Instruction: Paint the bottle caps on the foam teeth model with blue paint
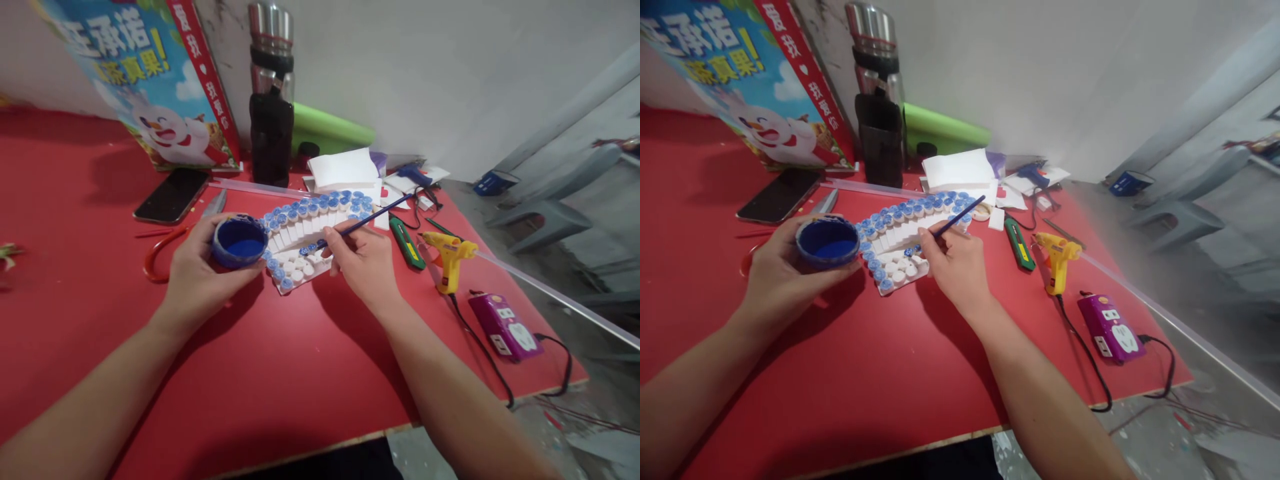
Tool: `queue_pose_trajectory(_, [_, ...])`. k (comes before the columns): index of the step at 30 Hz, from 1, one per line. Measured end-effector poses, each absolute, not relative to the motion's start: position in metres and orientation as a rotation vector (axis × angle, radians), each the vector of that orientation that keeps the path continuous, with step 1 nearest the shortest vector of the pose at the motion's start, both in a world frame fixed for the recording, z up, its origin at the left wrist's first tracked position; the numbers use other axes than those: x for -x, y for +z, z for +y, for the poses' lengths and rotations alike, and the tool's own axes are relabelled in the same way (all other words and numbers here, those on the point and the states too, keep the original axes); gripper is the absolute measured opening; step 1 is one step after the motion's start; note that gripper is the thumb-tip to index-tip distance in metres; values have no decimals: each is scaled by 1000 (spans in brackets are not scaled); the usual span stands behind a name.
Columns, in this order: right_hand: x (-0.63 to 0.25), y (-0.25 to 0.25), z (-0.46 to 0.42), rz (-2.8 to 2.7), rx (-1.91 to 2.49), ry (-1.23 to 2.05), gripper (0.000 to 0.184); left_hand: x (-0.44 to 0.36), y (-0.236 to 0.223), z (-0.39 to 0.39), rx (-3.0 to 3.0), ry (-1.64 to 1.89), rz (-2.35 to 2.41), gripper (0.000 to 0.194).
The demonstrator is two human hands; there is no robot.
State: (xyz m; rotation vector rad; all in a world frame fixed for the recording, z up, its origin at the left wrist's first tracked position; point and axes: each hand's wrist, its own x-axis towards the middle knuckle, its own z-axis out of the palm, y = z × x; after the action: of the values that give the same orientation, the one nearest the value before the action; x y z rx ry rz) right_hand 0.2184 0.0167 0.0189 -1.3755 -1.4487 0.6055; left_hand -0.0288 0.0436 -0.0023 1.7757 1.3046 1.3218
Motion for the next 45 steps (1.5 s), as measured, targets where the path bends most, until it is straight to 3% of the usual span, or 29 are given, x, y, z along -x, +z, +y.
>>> queue_pose_trajectory(10, [-221, 18, 16, -1416, 1374, 627, 35, 30, -2, 45, -1759, 1309, 1303, 64])
queue_pose_trajectory(20, [-222, 25, 9, -1336, 1292, 498, 24, 30, -4, 47, -1682, 1430, 1294, 61])
queue_pose_trajectory(29, [-225, 49, 2, -1101, 1198, 517, 19, 30, -1, 49, -1561, 1258, 1210, 69])
queue_pose_trajectory(31, [-235, 64, -2, -973, 1135, 563, 13, 31, -2, 51, -1521, 1236, 1202, 70])
queue_pose_trajectory(36, [-257, 81, -17, -838, 1127, 933, 22, 34, -7, 56, -1385, 1189, 1173, 85])
queue_pose_trajectory(45, [-265, 25, -12, -661, 1215, 1091, 32, 38, -10, 58, -1554, 1060, 1264, 80])
